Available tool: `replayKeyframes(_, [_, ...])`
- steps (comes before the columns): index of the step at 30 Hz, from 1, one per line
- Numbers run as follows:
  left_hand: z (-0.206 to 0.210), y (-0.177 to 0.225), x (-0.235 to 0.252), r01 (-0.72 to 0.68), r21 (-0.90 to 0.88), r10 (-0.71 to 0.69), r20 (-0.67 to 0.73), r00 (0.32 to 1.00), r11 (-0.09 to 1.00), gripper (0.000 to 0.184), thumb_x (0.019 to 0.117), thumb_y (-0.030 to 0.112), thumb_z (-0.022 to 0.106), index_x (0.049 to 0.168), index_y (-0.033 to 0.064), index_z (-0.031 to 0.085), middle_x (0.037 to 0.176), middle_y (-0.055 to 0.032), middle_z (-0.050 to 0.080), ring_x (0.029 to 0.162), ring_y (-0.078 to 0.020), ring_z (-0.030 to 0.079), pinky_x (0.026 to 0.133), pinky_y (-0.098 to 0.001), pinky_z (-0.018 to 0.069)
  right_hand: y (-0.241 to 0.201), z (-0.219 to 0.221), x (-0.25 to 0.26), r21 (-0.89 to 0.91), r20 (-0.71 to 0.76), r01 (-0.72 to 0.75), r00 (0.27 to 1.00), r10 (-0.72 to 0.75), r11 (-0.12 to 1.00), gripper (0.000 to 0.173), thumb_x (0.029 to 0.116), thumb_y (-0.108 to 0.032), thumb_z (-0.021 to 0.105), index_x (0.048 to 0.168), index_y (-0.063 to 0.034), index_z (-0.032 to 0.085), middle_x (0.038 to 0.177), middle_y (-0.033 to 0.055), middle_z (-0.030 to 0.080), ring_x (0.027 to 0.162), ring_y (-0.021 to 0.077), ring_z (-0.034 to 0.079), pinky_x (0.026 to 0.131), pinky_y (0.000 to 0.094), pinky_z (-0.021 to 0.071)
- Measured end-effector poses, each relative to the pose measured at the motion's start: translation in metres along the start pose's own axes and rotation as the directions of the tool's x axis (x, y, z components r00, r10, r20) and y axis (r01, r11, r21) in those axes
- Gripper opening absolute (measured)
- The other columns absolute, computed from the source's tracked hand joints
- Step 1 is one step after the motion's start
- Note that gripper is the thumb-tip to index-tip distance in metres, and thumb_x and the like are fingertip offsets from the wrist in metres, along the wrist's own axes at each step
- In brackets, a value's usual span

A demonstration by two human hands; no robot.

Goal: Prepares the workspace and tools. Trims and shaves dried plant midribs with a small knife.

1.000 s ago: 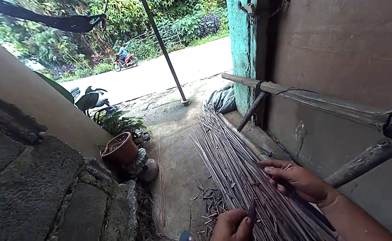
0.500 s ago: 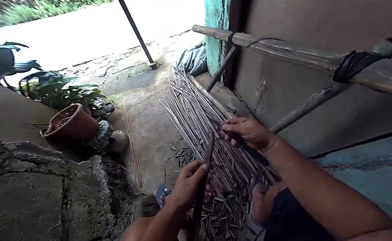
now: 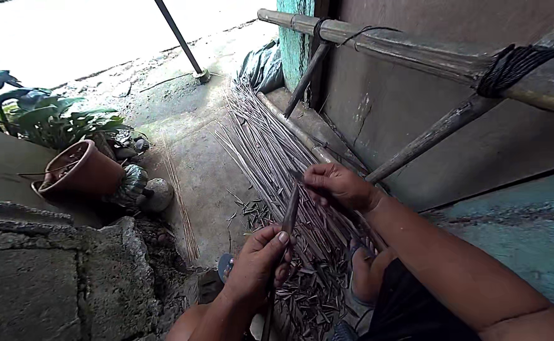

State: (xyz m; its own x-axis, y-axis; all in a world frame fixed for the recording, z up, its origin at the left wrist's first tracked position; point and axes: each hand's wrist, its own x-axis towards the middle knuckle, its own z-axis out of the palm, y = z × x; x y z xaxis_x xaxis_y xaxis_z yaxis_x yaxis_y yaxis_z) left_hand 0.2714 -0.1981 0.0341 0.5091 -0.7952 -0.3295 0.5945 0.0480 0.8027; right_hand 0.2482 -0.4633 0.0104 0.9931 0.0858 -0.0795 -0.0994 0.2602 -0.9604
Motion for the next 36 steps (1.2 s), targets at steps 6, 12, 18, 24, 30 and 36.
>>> replayKeyframes(6, [-0.003,-0.007,0.006,-0.042,0.042,0.043,-0.038,0.998,0.998,0.036,0.1102,0.028,0.044,0.13,0.0027,0.061,0.065,-0.0013,0.056,0.045,-0.0051,0.051,0.042,-0.0183,0.0461,-0.008,0.006,-0.004,0.088,0.079,0.016,0.997,-0.023,0.996,0.022,0.1057,-0.02,0.051,0.094,-0.0079,0.064,0.07,0.0009,0.063,0.053,0.0062,0.059,0.05,0.0201,0.0513])
replayKeyframes(12, [-0.001,-0.008,0.01,-0.057,-0.004,0.057,-0.029,0.998,0.998,0.019,0.1075,0.017,0.051,0.108,0.0024,0.063,0.083,-0.0111,0.069,0.058,-0.0121,0.065,0.052,-0.0239,0.0565,0.005,0.023,-0.009,-0.026,0.386,-0.069,0.92,0.074,0.997,0.023,0.1054,-0.024,0.056,0.098,-0.0051,0.067,0.07,0.0001,0.064,0.053,0.0057,0.059,0.049,0.0207,0.0505])
replayKeyframes(18, [-0.002,-0.011,0.012,-0.025,-0.112,0.029,0.036,0.999,0.993,0.017,0.1051,0.015,0.054,0.102,0.006,0.067,0.075,-0.0046,0.064,0.052,-0.0047,0.057,0.05,-0.0179,0.0501,0.002,0.018,-0.011,-0.108,0.461,-0.061,0.881,0.105,0.992,0.025,0.1052,-0.024,0.056,0.095,-0.0041,0.065,0.066,0.0001,0.061,0.051,0.0058,0.056,0.047,0.0205,0.0479])
replayKeyframes(24, [-0.003,-0.004,0.011,-0.013,-0.128,0.016,0.021,1.0,0.992,0.015,0.1044,0.017,0.056,0.1,0.0053,0.065,0.072,-0.0031,0.062,0.051,-0.0036,0.056,0.048,-0.0167,0.0491,0.002,0.01,-0.009,-0.142,0.382,0.009,0.923,0.047,0.99,0.023,0.1043,-0.022,0.057,0.092,-0.0054,0.066,0.067,-0.0009,0.062,0.052,0.005,0.057,0.048,0.02,0.0481])
replayKeyframes(30, [-0.007,-0.002,0.01,-0.018,-0.112,0.018,-0.001,1.0,0.994,0.016,0.1052,0.016,0.054,0.1,0.0051,0.064,0.072,-0.0028,0.062,0.05,-0.0036,0.055,0.048,-0.017,0.0489,0.008,0.008,-0.004,-0.117,0.314,0.014,0.949,0.024,0.993,0.022,0.1034,-0.023,0.059,0.091,-0.0065,0.067,0.066,-0.0013,0.062,0.051,0.0048,0.057,0.048,0.0197,0.0479])
replayKeyframes(36, [-0.004,-0.008,0.01,-0.041,-0.094,0.041,0.003,0.999,0.995,0.018,0.1057,0.013,0.052,0.099,0.0032,0.065,0.074,-0.0055,0.065,0.051,-0.0049,0.056,0.048,-0.0176,0.049,0.002,0.02,-0.006,-0.127,0.401,-0.02,0.914,0.069,0.992,0.021,0.1043,-0.022,0.057,0.096,-0.0046,0.066,0.067,-0.0005,0.061,0.051,0.0054,0.056,0.048,0.0206,0.0477])
